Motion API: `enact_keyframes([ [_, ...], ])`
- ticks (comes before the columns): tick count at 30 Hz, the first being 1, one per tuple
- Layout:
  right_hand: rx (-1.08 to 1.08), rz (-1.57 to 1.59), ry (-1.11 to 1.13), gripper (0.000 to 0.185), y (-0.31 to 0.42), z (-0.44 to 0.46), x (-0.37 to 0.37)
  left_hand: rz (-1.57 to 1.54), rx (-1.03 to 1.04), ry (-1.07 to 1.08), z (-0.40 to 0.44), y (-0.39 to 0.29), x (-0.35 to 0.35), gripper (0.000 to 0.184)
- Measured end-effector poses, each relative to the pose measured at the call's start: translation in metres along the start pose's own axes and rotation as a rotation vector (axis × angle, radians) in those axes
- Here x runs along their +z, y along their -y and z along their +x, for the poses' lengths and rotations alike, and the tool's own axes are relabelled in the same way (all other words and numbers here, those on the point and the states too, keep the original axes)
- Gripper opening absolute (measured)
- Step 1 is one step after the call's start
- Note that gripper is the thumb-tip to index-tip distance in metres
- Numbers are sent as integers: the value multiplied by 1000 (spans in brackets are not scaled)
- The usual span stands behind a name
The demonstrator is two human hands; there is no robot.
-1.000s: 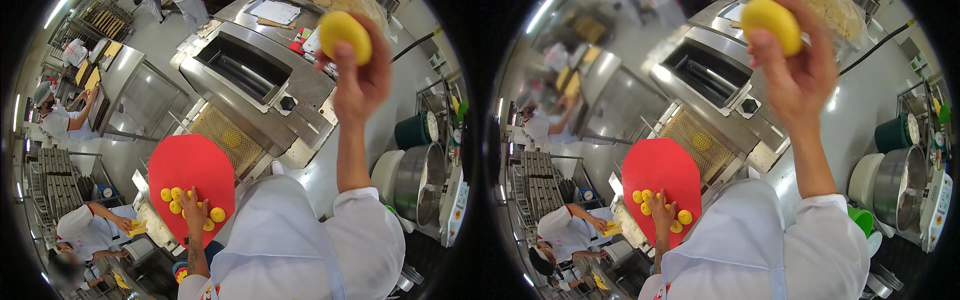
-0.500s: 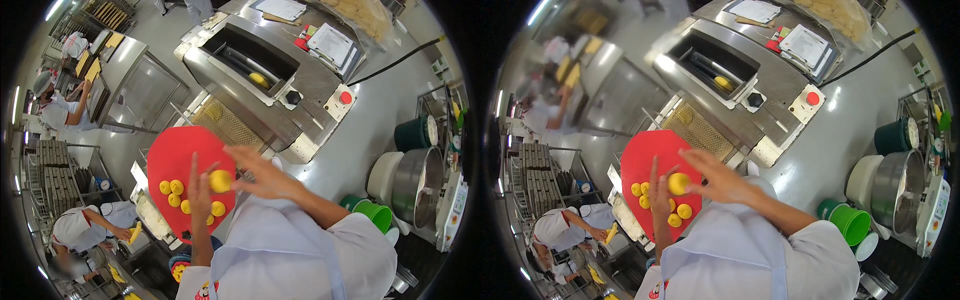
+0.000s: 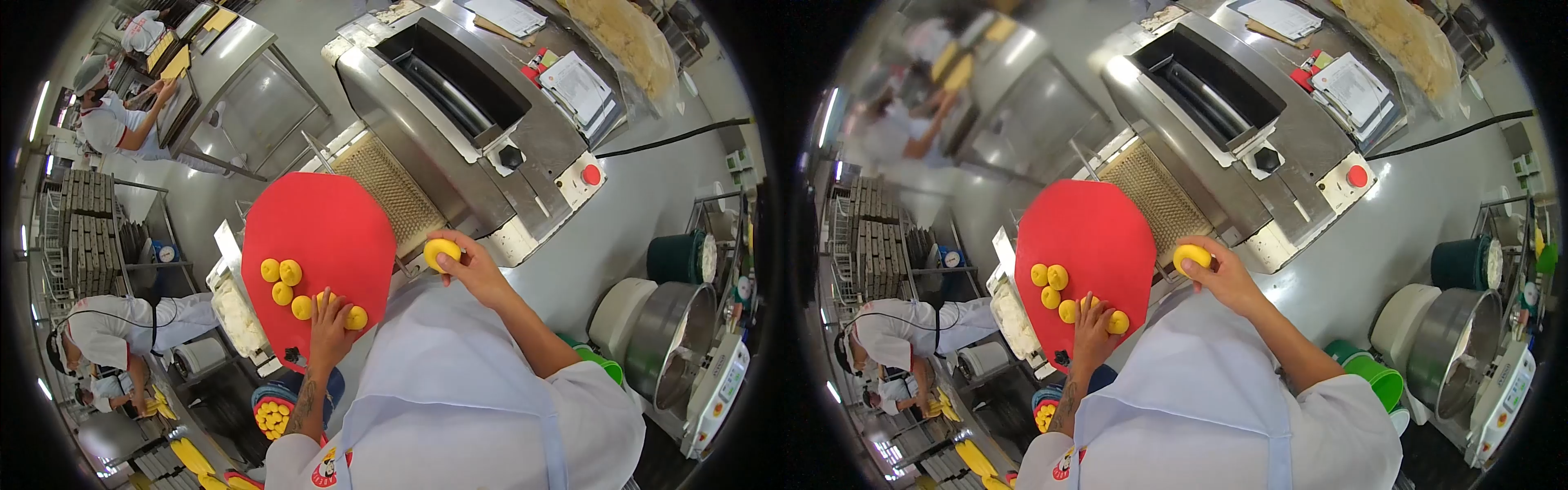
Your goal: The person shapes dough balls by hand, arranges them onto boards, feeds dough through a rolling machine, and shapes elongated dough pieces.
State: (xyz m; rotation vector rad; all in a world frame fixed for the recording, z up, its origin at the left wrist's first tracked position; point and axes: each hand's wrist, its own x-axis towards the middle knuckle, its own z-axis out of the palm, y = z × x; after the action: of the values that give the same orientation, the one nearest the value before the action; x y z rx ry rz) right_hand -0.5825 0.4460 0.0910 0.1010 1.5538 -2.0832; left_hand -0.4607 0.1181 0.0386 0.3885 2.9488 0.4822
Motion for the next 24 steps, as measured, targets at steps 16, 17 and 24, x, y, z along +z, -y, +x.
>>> enact_keyframes([
  [16, -1159, -816, -723, 47, 250, 99, -44, -1693, -207, -494, 94, -54, -31, 66],
  [17, -1185, -1116, -755, 49, 223, 122, -59, -1590, -254, -455, 101, -64, -37, 67],
  [24, -798, -769, 39, 46, 52, 42, 24, -1299, -175, -78, 129, -119, -74, 97],
])
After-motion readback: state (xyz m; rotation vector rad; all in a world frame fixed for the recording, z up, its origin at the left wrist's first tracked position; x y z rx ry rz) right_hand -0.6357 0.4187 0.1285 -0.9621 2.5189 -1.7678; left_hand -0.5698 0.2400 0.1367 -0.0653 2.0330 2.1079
